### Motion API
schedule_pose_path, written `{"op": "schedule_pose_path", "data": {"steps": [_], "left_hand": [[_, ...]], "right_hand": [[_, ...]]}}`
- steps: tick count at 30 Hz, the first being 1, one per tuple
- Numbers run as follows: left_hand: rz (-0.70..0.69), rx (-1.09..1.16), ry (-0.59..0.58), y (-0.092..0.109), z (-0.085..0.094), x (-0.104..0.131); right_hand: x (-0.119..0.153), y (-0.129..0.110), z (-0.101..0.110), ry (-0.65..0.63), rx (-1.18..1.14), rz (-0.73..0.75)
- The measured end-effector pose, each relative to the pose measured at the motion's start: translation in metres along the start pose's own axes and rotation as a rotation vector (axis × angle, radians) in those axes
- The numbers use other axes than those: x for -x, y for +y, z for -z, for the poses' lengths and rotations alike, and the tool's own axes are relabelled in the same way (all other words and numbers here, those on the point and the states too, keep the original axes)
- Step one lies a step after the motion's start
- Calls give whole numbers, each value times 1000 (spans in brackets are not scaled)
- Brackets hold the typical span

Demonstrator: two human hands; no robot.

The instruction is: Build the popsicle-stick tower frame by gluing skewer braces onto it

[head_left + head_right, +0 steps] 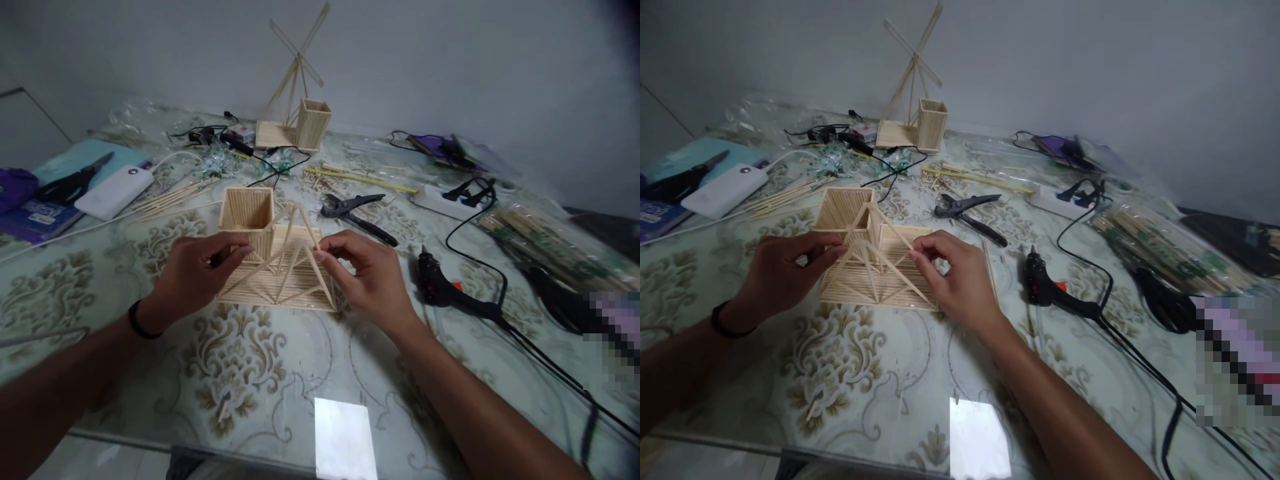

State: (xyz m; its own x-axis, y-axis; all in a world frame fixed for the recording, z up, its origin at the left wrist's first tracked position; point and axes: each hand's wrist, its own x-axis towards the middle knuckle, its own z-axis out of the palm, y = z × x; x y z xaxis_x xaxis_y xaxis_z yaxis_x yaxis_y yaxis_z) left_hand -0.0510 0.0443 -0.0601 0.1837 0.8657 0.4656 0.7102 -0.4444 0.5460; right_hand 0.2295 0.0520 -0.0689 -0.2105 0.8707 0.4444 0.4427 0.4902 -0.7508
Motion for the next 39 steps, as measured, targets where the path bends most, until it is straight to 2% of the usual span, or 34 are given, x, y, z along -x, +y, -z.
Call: {"op": "schedule_pose_path", "data": {"steps": [4, 9, 11, 15, 18, 21, 22, 24, 26, 28, 31, 33, 39], "left_hand": [[-32, -41, 5, -1, -1, 0], [-23, -18, 8, -6, 0, 2], [-18, -3, 9, -9, 1, 3], [5, 15, 2, -10, 2, 3], [15, 20, 10, -5, 6, 2], [-26, 35, 68, 1, 12, 3], [-66, 52, 85, 3, 15, 4], [-190, 94, 69, 6, 18, 7], [-325, 119, 1, 9, 19, 9], [-394, 91, -58, 11, 18, 11], [-406, 30, -94, 12, 12, 13], [-366, 24, -140, 10, 8, 14], [-186, 208, -401, 2, -4, 13]], "right_hand": [[2, 2, -2, 8, -16, -30], [3, 5, -5, 62, -161, -148], [0, 5, -2, 36, -184, -158], [-6, -2, 16, 6, -142, -162], [0, -17, 37, 109, -65, -205], [22, -35, 48, 170, 83, -126], [32, -40, 48, 123, 113, -60], [50, -43, 39, -97, 137, 57], [65, -39, 24, -321, 176, 135], [72, -31, 8, -446, 250, 176], [75, -20, -5, -496, 311, 201], [73, -16, -8, -502, 300, 214], [74, -13, -12, -508, 378, 249]]}}
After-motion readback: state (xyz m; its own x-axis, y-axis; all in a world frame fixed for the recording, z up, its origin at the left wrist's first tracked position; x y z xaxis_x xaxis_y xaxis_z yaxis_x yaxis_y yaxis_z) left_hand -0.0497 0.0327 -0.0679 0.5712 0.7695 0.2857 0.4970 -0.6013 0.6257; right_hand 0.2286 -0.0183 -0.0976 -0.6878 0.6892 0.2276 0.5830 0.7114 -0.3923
